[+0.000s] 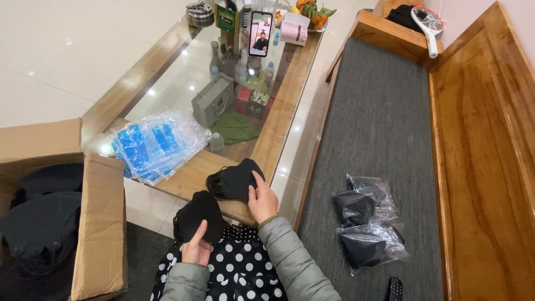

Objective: Inspecting black face masks for quality and sorting them from a bulk cardboard box onto a table.

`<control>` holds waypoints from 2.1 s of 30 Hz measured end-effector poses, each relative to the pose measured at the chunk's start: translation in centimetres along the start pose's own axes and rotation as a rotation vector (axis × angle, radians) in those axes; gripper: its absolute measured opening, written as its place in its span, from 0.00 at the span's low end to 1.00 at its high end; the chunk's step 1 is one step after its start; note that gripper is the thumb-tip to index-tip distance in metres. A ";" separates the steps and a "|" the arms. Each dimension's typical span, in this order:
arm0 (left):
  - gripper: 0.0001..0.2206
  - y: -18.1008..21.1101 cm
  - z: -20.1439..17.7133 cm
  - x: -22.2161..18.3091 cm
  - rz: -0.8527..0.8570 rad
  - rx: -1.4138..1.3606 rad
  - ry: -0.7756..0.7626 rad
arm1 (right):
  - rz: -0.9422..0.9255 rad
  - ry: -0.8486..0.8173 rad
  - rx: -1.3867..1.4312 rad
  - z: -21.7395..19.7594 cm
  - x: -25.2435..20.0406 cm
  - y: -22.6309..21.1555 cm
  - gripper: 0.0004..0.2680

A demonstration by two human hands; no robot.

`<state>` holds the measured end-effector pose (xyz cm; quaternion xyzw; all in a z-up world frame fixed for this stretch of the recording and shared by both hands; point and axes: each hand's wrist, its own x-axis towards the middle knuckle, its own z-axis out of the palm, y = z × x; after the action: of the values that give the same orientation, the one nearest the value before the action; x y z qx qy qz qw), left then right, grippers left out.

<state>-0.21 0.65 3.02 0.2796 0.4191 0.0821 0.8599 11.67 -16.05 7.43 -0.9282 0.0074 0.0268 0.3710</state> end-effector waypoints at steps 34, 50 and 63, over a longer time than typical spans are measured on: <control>0.27 -0.3 0.5 -0.5 0.075 0.064 -0.151 | -0.548 -0.121 0.111 0.7 -6.1 -6.9 0.08; 0.10 -3.2 -4.0 4.6 0.039 0.043 -0.065 | -0.679 -0.092 0.408 -0.4 -6.2 -5.3 0.08; 0.26 1.5 0.8 -1.3 -0.013 -0.055 -0.054 | 0.164 0.108 0.442 0.8 0.9 1.2 0.15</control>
<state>-0.25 1.06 5.12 0.2554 0.3952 0.0805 0.8787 12.44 -16.33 5.95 -0.8209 0.1080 0.0049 0.5607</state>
